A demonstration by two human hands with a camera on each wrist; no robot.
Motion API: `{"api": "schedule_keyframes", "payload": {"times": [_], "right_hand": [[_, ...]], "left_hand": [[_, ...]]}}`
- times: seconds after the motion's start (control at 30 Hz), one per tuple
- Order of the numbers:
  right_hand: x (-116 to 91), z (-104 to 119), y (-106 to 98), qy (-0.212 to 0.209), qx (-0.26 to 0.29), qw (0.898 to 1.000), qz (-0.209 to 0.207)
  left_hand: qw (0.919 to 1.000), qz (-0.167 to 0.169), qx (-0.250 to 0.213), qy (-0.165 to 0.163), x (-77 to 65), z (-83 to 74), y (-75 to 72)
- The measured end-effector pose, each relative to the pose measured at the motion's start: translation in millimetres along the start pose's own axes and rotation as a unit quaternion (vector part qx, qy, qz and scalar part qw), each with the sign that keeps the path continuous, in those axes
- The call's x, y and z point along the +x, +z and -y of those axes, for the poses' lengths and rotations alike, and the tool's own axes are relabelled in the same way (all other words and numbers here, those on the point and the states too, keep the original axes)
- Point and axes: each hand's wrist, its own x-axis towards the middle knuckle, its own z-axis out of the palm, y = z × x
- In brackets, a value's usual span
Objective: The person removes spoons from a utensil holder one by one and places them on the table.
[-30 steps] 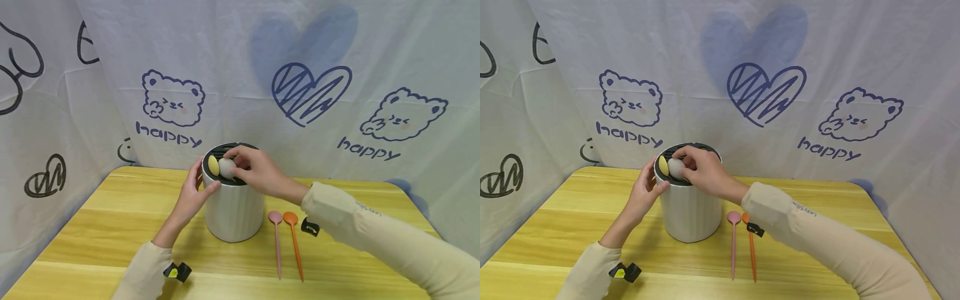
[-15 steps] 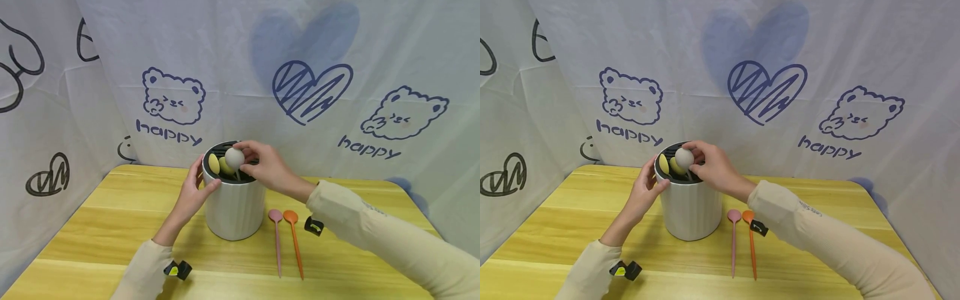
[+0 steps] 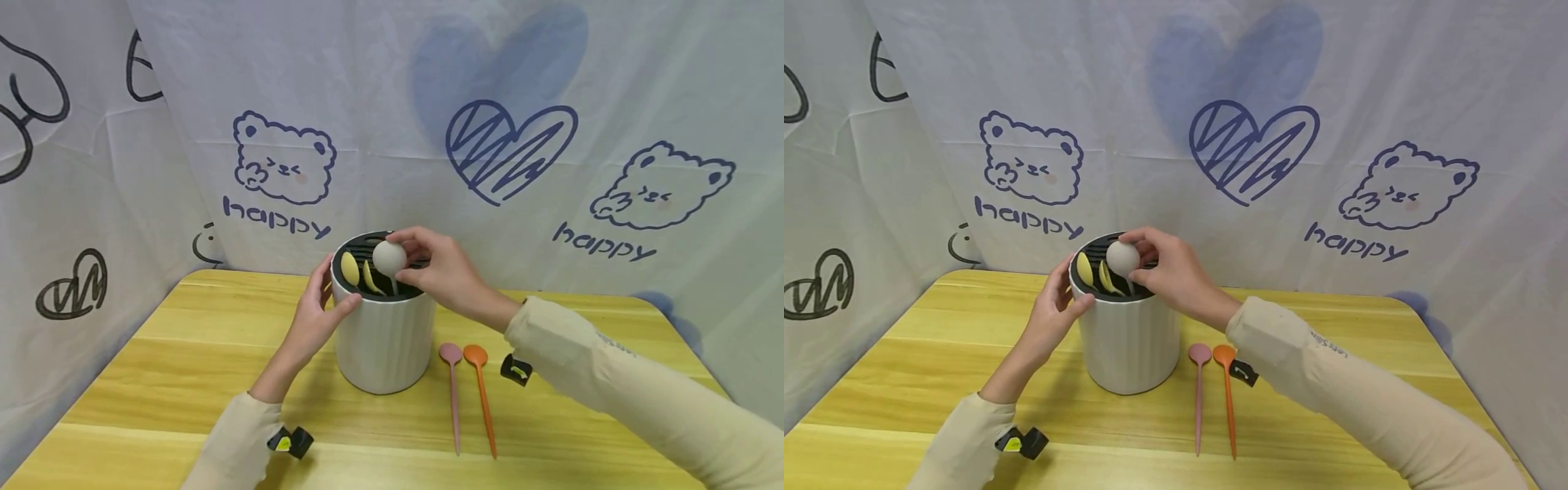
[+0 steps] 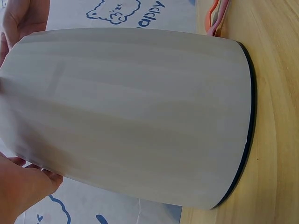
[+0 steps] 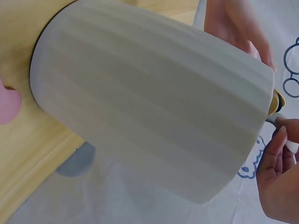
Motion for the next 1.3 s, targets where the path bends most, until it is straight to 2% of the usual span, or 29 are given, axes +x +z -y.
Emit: {"api": "schedule_keyframes", "payload": {"times": [0.17, 0.57, 0.9, 1.3], "right_hand": [[0, -1, -3, -0.017, 0.001, 1.0, -0.001], [6, 1, -16, -0.008, 0.013, 1.0, -0.003], [9, 0, -24, -0.031, 0.027, 0.999, -0.013], [16, 13, -39, -0.027, 0.052, 0.997, -0.05]], "left_hand": [[1.0, -0.002, -0.002, 0.003, 0.2, -0.7, 0.2], [1.0, -0.002, 0.001, 0.002, 0.4, -1.0, 0.8], [1.0, -0.005, 0.005, 0.004, 1.5, -0.7, 1.3], [1.0, -0.005, 0.002, 0.006, 1.3, 0.1, 1.1]]}}
